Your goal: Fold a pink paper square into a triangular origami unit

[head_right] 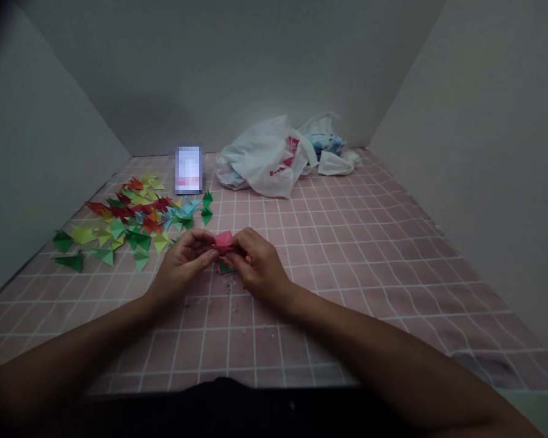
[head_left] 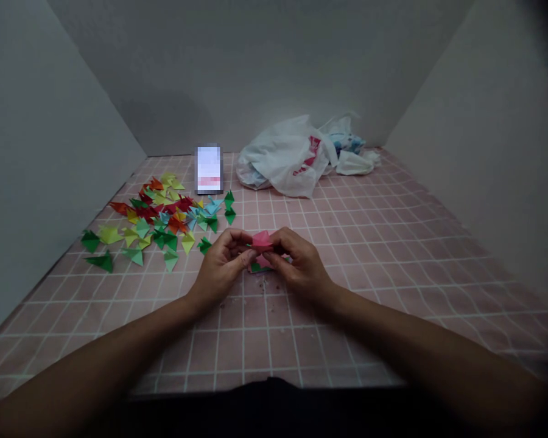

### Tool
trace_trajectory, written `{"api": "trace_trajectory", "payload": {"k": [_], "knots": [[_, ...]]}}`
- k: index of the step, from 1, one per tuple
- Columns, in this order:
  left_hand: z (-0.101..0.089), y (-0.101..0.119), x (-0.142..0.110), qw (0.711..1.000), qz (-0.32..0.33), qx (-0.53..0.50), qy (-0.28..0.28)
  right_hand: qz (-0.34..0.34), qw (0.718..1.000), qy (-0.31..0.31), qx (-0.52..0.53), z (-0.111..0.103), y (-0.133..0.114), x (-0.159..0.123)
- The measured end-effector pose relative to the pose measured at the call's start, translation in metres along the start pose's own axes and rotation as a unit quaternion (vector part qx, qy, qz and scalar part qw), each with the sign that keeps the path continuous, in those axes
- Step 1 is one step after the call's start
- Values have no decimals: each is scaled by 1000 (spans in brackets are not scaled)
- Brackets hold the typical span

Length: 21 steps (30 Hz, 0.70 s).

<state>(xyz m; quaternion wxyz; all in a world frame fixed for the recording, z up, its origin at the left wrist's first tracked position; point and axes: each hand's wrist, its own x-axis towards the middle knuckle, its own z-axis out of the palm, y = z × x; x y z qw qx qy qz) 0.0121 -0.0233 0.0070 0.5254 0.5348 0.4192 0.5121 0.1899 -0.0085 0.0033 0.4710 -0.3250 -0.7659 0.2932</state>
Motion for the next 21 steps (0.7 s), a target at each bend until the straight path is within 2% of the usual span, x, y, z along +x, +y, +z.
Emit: {"api": "trace_trajectory", "payload": {"k": [5, 9, 12, 21], "knots": [[-6, 3, 1, 989, 104, 99, -31, -46, 998, -34, -40, -1, 0, 1], [-11, 7, 2, 967, 134, 211, -41, -81, 994, -54, -56, -1, 2, 1], [-12, 10, 2, 952, 162, 256, -39, -81, 994, -54, -49, -1, 2, 1], [-11, 14, 1, 947, 159, 276, -53, -67, 996, -50, -39, -3, 0, 1]]}}
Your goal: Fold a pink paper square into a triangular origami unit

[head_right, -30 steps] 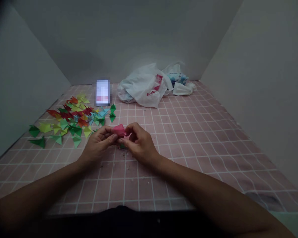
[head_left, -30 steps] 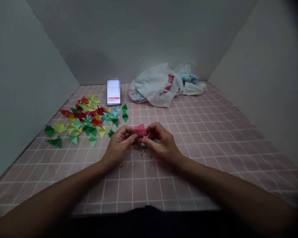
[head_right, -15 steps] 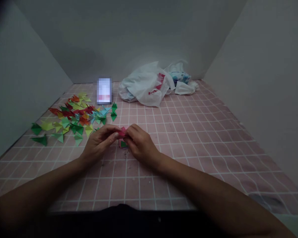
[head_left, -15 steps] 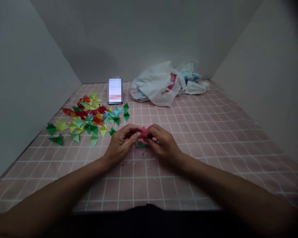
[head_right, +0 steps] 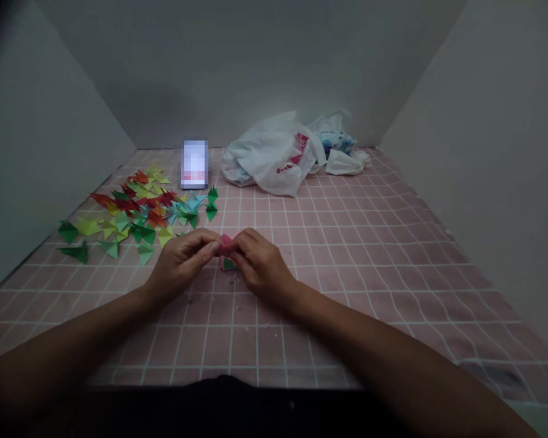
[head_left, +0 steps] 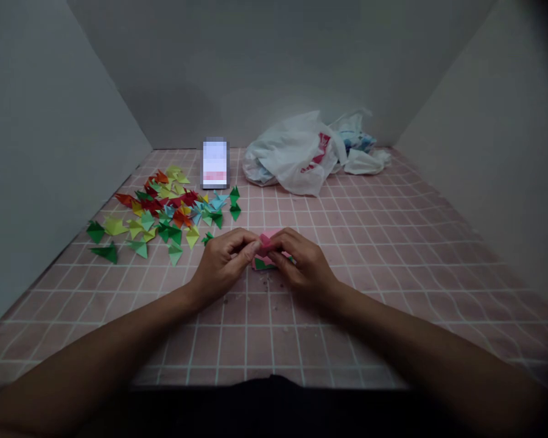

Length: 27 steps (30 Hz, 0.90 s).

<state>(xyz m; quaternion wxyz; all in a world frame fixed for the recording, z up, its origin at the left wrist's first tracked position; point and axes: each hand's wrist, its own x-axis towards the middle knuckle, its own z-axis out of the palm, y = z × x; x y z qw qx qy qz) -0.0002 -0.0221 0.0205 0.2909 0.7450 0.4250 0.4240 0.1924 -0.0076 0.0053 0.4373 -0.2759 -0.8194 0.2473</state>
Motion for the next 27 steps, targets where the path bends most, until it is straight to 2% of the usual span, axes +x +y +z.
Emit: {"api": "trace_trajectory", "payload": {"k": [11, 22, 25, 27], "knots": [[1, 3, 2, 1000, -20, -3, -2, -32, 999, 5, -35, 1, 1, 0], [0, 2, 2, 1000, 9, 0, 1, -36, 999, 10, -36, 1, 1, -1], [0, 2, 2, 999, 28, 29, 10, -3, 1000, 6, 1, 0, -1, -2], [1, 2, 2, 998, 47, 49, 15, 53, 997, 15, 46, 0, -2, -2]]}}
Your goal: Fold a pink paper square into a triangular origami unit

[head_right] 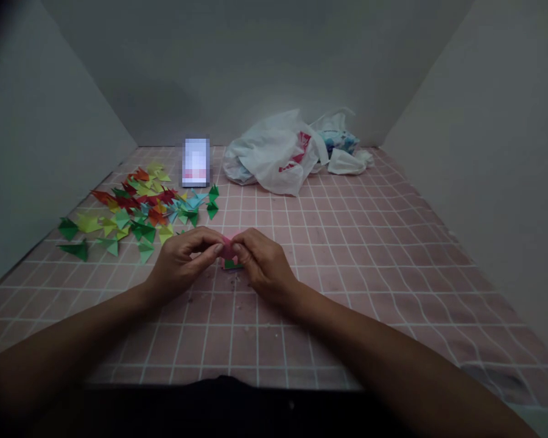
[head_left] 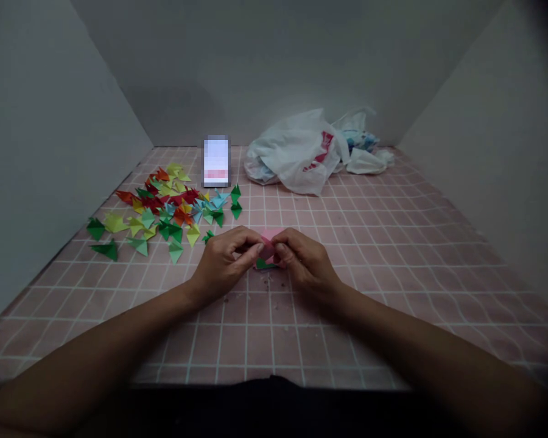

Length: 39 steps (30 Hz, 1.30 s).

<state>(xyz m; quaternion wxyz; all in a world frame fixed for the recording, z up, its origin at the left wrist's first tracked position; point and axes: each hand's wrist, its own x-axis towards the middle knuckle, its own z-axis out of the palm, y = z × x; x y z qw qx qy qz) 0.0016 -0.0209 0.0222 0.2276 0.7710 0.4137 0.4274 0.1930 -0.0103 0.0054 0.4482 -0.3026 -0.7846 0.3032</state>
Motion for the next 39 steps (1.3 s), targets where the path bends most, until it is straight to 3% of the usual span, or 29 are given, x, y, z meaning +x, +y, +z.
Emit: {"api": "trace_trajectory", "payload": {"k": [4, 8, 14, 22, 32, 39], "knots": [[1, 0, 0, 999, 50, 18, 4, 125, 986, 27, 106, 1, 1, 2], [0, -1, 1, 996, 88, 33, 5, 173, 969, 4, 174, 1, 1, 4], [0, -4, 1, 996, 86, 31, -14, 161, 983, -9, 87, 0, -1, 3], [0, -1, 0, 999, 30, -22, -37, 39, 998, 7, -58, 1, 0, 2], [-9, 3, 4, 992, 11, -69, -108, 123, 992, 3, 3, 0, 0, 4], [-7, -1, 5, 991, 48, -36, -116, 126, 992, -5, 9, -1, 0, 4]]}}
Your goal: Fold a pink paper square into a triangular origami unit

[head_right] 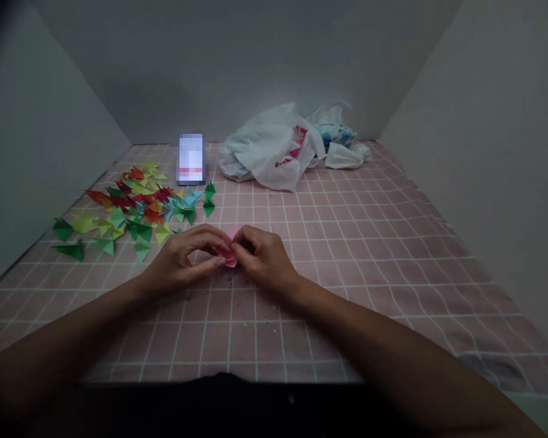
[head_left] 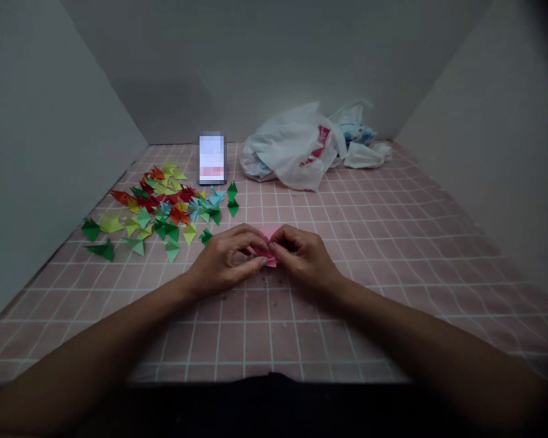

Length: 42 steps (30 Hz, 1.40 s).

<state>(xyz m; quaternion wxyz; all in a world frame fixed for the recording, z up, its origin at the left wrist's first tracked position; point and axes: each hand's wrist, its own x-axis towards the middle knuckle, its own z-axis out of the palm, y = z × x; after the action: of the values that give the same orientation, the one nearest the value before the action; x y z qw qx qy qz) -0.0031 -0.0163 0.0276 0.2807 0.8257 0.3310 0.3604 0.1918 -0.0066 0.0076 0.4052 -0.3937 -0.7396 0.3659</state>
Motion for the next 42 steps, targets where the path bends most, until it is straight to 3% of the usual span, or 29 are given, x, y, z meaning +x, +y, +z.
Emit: {"api": "trace_trajectory", "payload": {"k": [6, 18, 22, 25, 27, 42], "knots": [[2, -3, -1, 1000, 2, 10, 25, 11, 1000, 0, 4, 0, 0, 0], [5, -2, -5, 996, 31, 77, 15, 17, 1000, -6, 1, 4, 2, -3], [4, 2, -3, 996, -65, 27, 49, 20, 1000, 4, 3, 3, 0, -2], [4, 3, -2, 980, -177, -61, 71, 35, 999, 2, 23, 3, -1, -1], [5, 2, -1, 966, -219, -113, 75, 45, 998, -7, 34, 3, -1, -1], [5, 7, 1, 944, -280, -155, 81, 52, 997, -26, 56, 4, -2, -2]]}}
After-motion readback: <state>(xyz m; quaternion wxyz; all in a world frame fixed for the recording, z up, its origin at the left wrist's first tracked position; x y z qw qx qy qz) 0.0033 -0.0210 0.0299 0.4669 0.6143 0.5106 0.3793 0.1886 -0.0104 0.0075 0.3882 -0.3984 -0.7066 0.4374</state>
